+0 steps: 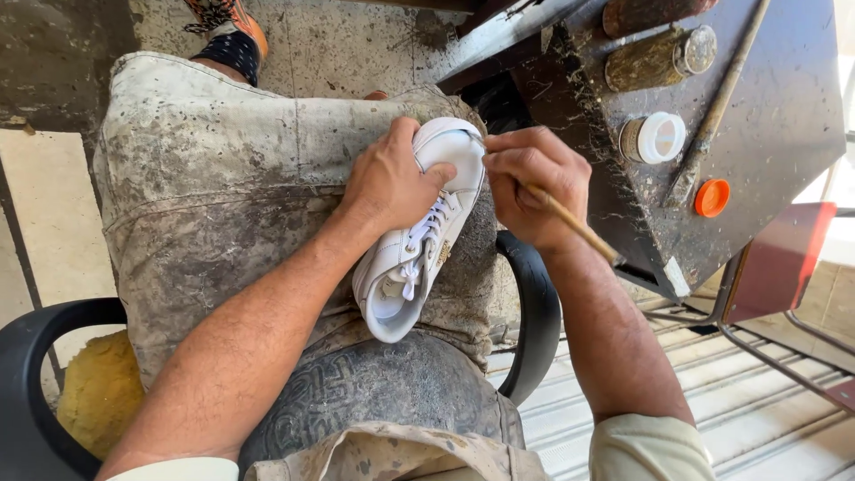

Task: Repairing a white sneaker by applying a white substance with a brush and refining the edges with a small hand tool.

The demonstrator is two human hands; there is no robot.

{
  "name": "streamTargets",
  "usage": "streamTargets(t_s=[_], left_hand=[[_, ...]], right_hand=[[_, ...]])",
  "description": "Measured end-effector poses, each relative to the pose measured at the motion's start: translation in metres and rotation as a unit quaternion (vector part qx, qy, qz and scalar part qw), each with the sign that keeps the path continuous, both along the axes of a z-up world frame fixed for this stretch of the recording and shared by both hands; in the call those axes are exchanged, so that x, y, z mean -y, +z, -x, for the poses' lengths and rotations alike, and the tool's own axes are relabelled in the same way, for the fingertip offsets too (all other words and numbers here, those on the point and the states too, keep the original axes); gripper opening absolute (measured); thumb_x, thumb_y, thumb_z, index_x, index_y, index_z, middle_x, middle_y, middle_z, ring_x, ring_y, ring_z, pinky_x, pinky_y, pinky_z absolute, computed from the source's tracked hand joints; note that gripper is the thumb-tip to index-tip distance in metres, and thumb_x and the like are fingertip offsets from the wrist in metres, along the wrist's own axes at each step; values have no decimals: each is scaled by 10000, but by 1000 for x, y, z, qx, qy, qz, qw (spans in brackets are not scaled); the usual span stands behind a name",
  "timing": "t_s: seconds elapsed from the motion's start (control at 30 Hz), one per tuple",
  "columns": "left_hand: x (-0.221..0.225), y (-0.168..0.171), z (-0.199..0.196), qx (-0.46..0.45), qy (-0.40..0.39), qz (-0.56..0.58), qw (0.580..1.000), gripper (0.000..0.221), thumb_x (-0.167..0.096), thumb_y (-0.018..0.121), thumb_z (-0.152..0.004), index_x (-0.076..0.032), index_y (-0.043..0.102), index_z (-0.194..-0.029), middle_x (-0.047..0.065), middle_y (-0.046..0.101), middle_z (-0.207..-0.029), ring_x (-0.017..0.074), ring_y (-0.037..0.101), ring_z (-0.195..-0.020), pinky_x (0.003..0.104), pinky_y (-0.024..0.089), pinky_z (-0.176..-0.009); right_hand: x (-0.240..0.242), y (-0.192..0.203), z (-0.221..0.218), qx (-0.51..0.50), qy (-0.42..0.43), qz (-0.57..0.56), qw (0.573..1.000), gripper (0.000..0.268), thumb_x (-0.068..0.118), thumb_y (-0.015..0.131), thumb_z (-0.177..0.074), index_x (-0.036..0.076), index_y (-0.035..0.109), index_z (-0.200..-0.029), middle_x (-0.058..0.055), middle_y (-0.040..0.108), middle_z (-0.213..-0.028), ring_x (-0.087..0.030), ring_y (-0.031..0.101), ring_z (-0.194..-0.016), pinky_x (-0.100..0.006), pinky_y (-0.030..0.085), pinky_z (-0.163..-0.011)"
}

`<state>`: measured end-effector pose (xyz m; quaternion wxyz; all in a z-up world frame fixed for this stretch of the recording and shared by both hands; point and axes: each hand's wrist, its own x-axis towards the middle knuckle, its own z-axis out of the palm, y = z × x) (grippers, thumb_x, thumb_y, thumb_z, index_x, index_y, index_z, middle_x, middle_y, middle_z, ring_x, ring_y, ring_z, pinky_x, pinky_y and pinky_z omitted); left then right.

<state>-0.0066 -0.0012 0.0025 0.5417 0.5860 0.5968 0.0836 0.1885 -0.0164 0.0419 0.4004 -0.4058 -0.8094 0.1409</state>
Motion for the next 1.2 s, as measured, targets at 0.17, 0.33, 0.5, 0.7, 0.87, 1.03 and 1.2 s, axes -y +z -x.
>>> streamTargets(t_s=[0.17, 0.33, 0.5, 0.7, 0.87, 1.03, 1.2], left_hand=[[-2, -16, 4, 23, 8, -12, 1000, 621, -506, 694, -889, -126, 505, -1343, 198, 649, -1311, 403, 602, -1267, 532, 478, -1068], [1, -7, 8, 17, -12, -21, 1000, 694, -520, 676, -912, -72, 477, -1403, 275, 631, -1318, 457, 597, -1262, 556, 460, -1079], [-2, -8, 12, -1, -47, -1, 999, 832, -549, 752, -841, -62, 453, -1446, 273, 642, -1321, 456, 595, -1270, 564, 453, -1093], [-6, -15, 10, -16, -58, -10, 998, 771, -526, 757, -891, -72, 486, -1453, 265, 686, -1240, 446, 643, -1206, 548, 487, -1042], [-5, -29, 10, -22, -52, -13, 998, 779, -556, 759, -885, -99, 485, -1453, 217, 715, -1191, 427, 659, -1183, 548, 506, -1016], [-6, -20, 8, -34, -64, -8, 997, 780, -525, 757, -909, -85, 463, -1483, 254, 687, -1247, 442, 642, -1209, 552, 492, -1040], [-6, -26, 6, -43, -71, -11, 997, 805, -560, 751, -904, -93, 455, -1489, 256, 678, -1263, 446, 638, -1211, 561, 491, -1036]], right_hand=[[18, -4, -11, -14, -47, 56, 997, 192, -101, 740, -866, 80, 725, -803, -144, 737, -818, -355, 729, -697, -416, 559, -600], [26, -7, -12, -31, -72, 92, 993, 187, -95, 761, -866, 75, 712, -806, -137, 748, -837, -354, 750, -749, -401, 562, -613], [37, -7, -5, -50, -73, 108, 990, 196, -101, 758, -867, 78, 725, -794, -137, 752, -843, -359, 752, -760, -391, 567, -625], [42, -8, -13, -72, -68, 188, 977, 169, -106, 754, -867, 42, 695, -810, -184, 743, -818, -350, 758, -785, -373, 560, -606], [42, -16, -20, -96, -61, 211, 971, 159, -106, 767, -872, 27, 693, -824, -195, 745, -831, -333, 764, -806, -361, 565, -622], [46, -21, -24, -105, -54, 198, 973, 165, -102, 804, -853, 12, 694, -809, -196, 738, -819, -311, 752, -756, -330, 547, -581], [43, -24, -23, -138, -75, 162, 974, 143, -93, 798, -902, -14, 686, -860, -211, 740, -873, -250, 727, -758, -298, 533, -582]])
